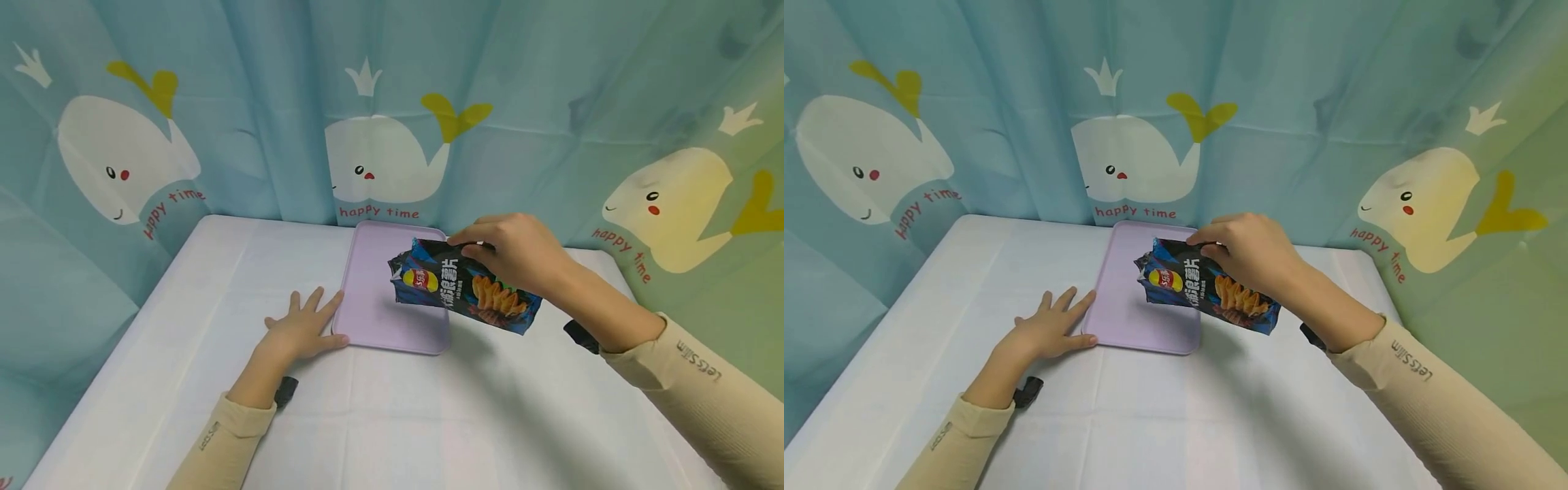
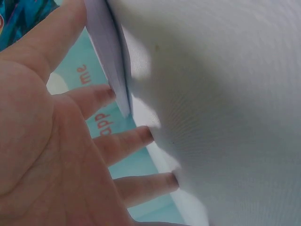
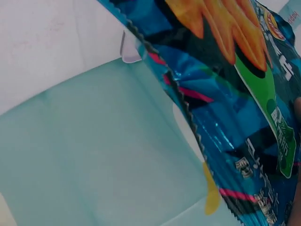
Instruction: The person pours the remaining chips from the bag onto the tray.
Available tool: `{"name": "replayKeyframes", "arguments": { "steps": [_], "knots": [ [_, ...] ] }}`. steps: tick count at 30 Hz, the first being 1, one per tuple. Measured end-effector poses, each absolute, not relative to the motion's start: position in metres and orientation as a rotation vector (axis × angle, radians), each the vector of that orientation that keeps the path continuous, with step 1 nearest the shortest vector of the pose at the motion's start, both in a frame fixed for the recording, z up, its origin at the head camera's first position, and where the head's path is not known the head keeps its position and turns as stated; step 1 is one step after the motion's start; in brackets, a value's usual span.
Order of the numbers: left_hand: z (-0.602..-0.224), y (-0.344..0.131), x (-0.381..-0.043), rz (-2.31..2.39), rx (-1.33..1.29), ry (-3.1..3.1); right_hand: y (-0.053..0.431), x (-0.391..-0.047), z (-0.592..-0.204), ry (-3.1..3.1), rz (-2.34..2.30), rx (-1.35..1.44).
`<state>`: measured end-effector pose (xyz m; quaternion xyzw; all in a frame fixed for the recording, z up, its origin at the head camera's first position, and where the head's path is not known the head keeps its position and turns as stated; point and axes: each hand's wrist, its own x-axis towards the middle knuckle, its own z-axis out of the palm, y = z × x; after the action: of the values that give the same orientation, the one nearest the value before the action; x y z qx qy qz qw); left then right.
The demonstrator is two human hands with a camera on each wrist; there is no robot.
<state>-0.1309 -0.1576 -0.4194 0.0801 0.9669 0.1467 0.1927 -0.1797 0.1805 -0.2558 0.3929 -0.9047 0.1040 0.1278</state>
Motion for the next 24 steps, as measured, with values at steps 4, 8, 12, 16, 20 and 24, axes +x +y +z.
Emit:
{"name": "replayKeyframes", "arguments": {
  "steps": [4, 8, 12, 16, 20, 24],
  "knots": [
    [-0.419, -0.157, -0.131, 0.406, 0.225, 2.711, 0.176, -0.181, -0.250, -2.637, 0.272, 1.152],
    [-0.417, -0.156, -0.130, 0.401, 0.219, 2.704, 0.171, -0.182, -0.247, -2.658, 0.252, 1.160],
    [-0.417, -0.156, -0.129, 0.400, 0.217, 2.704, 0.167, -0.182, -0.244, -2.678, 0.242, 1.177],
    [-0.417, -0.156, -0.129, 0.398, 0.217, 2.707, 0.164, -0.182, -0.241, -2.690, 0.218, 1.191],
    [-0.417, -0.156, -0.129, 0.394, 0.210, 2.703, 0.162, -0.181, -0.238, -2.692, 0.226, 1.207],
    [-0.418, -0.156, -0.129, 0.396, 0.215, 2.702, 0.163, -0.180, -0.235, -2.693, 0.247, 1.200]
  ]
}}
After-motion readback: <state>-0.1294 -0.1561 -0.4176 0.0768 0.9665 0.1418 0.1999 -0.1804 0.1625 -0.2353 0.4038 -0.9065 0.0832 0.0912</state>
